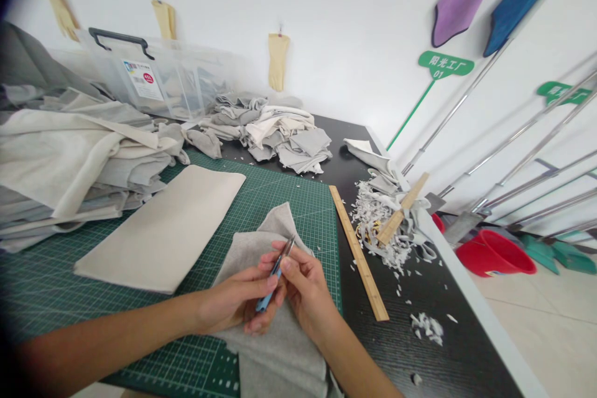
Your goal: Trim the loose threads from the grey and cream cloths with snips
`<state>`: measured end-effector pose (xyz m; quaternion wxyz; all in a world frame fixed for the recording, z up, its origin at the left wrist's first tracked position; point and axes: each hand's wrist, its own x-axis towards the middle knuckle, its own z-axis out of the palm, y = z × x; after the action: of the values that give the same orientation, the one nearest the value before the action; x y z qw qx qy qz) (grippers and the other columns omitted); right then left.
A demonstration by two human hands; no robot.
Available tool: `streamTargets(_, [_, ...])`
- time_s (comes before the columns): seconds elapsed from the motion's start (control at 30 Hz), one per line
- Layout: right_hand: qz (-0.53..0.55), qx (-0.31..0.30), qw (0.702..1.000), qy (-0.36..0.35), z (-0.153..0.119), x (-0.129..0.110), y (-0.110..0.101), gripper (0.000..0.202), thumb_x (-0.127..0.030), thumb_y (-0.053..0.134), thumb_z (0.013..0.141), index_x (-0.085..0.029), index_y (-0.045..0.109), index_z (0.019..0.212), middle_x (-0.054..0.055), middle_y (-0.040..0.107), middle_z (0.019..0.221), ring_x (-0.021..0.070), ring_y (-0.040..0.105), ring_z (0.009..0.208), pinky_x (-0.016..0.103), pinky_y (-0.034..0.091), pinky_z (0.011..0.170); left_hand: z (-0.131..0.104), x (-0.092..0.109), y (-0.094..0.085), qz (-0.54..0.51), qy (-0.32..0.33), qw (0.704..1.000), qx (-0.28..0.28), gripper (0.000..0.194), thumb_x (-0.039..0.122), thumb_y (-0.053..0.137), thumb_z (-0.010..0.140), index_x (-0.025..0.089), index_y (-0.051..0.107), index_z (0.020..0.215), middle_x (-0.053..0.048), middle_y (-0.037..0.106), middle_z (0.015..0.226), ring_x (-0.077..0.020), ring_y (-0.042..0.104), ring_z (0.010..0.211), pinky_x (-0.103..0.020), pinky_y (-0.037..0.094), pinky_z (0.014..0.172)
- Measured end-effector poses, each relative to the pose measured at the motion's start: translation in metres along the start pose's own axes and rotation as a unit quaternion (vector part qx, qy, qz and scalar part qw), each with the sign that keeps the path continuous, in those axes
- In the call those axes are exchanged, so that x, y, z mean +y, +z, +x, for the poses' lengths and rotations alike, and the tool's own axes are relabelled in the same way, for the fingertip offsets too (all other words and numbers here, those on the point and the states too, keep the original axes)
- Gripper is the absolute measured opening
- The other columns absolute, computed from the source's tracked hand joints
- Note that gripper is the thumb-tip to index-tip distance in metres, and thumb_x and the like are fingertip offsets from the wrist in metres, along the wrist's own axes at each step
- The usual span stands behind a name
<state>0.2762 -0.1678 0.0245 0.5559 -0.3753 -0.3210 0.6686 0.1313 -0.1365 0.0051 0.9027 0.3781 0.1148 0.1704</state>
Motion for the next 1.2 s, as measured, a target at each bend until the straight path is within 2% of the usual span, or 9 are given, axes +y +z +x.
streamTargets(0.17, [-0.006, 0.003, 1.0, -0.006, 0.0002, -0.0002, 0.0008, 0.028, -0.03, 0.071, 0.077, -0.018, 0.069, 0.102, 0.006, 0.072, 0.087, 0.002, 0.05, 0.037, 0.012, 0.043, 0.036, 0.0, 0.0005, 0.0002, 0.008, 0.003, 1.0, -0.001, 0.031, 0.045, 0.05, 0.091, 0.015, 0.053, 0.085, 0.002, 0.051, 0.049, -0.0093, 0.043, 0.04, -0.023, 0.033, 0.047])
streamTargets(0.33, [0.001, 0.007, 1.0, -0.002, 0.0, -0.0003, 0.0008, 0.03, -0.031, 0.072, 0.076, -0.019, 0.068, 0.104, 0.006, 0.072, 0.089, 0.0039, 0.055, 0.043, 0.013, 0.047, 0.042, 0.0002, 0.0005, 0.0, 0.009, 0.001, 1.0, -0.003, 0.031, 0.044, 0.049, 0.091, 0.015, 0.053, 0.085, 0.002, 0.052, 0.049, -0.0094, 0.043, 0.041, -0.024, 0.033, 0.048])
streamTargets(0.47, [-0.012, 0.0, 1.0, -0.003, 0.0004, -0.0003, 0.0003, 0.027, -0.031, 0.07, 0.078, -0.017, 0.068, 0.101, 0.006, 0.072, 0.087, 0.0025, 0.05, 0.037, 0.012, 0.042, 0.036, 0.0008, -0.0011, -0.0011, 0.008, 0.002, 1.0, -0.005, 0.03, 0.044, 0.048, 0.092, 0.015, 0.053, 0.085, 0.002, 0.052, 0.049, -0.0093, 0.042, 0.041, -0.024, 0.032, 0.047])
streamTargets(0.6, [0.001, 0.003, 1.0, 0.001, 0.0008, 0.0003, -0.0005, 0.03, -0.031, 0.071, 0.077, -0.018, 0.068, 0.104, 0.006, 0.072, 0.088, 0.0032, 0.053, 0.042, 0.013, 0.046, 0.041, 0.0006, -0.0013, -0.0015, 0.006, 0.002, 1.0, -0.007, 0.029, 0.042, 0.047, 0.093, 0.014, 0.053, 0.085, 0.002, 0.052, 0.05, -0.0092, 0.043, 0.041, -0.023, 0.032, 0.047])
streamTargets(0.73, [-0.006, -0.002, 1.0, 0.001, 0.0011, -0.0001, -0.0004, 0.026, -0.03, 0.07, 0.078, -0.018, 0.069, 0.101, 0.005, 0.072, 0.086, 0.0024, 0.05, 0.038, 0.012, 0.043, 0.036, 0.0003, -0.0009, -0.0008, 0.008, 0.001, 1.0, -0.005, 0.029, 0.041, 0.046, 0.093, 0.014, 0.053, 0.085, 0.002, 0.052, 0.049, -0.009, 0.042, 0.04, -0.023, 0.032, 0.046])
streamTargets(0.9, [0.004, -0.001, 1.0, 0.0, 0.0013, 0.0003, -0.0013, 0.027, -0.028, 0.068, 0.081, -0.019, 0.067, 0.106, 0.005, 0.071, 0.09, 0.0033, 0.056, 0.045, 0.013, 0.05, 0.048, 0.0006, -0.001, -0.0002, 0.008, 0.011, 1.0, -0.001, 0.028, 0.038, 0.045, 0.094, 0.014, 0.053, 0.084, 0.002, 0.052, 0.049, -0.0091, 0.043, 0.041, -0.023, 0.033, 0.047])
streamTargets(1.03, [0.005, -0.008, 1.0, 0.0, 0.0015, 0.001, -0.0008, 0.026, -0.028, 0.069, 0.079, -0.018, 0.068, 0.103, 0.005, 0.072, 0.088, 0.0028, 0.053, 0.04, 0.011, 0.044, 0.038, 0.001, -0.0015, -0.0009, 0.002, 0.008, 1.0, -0.004, 0.028, 0.039, 0.045, 0.094, 0.014, 0.053, 0.084, 0.002, 0.052, 0.049, -0.009, 0.042, 0.04, -0.023, 0.032, 0.046])
streamTargets(1.13, [0.013, -0.003, 1.0, -0.006, 0.0016, 0.001, -0.0002, 0.029, -0.028, 0.07, 0.079, -0.018, 0.068, 0.105, 0.006, 0.072, 0.088, 0.0052, 0.058, 0.048, 0.012, 0.048, 0.043, 0.001, -0.0012, -0.0009, 0.005, 0.009, 1.0, -0.003, 0.028, 0.039, 0.045, 0.094, 0.014, 0.053, 0.086, 0.002, 0.052, 0.049, -0.0092, 0.042, 0.04, -0.023, 0.033, 0.047])
streamTargets(1.2, [0.009, -0.004, 1.0, -0.005, 0.0015, 0.001, -0.0003, 0.027, -0.028, 0.069, 0.08, -0.018, 0.068, 0.105, 0.005, 0.072, 0.089, 0.0039, 0.056, 0.045, 0.012, 0.048, 0.042, 0.001, -0.0009, -0.0005, 0.006, 0.007, 1.0, 0.0, 0.029, 0.04, 0.046, 0.093, 0.014, 0.053, 0.085, 0.002, 0.052, 0.049, -0.0092, 0.042, 0.04, -0.023, 0.033, 0.047])
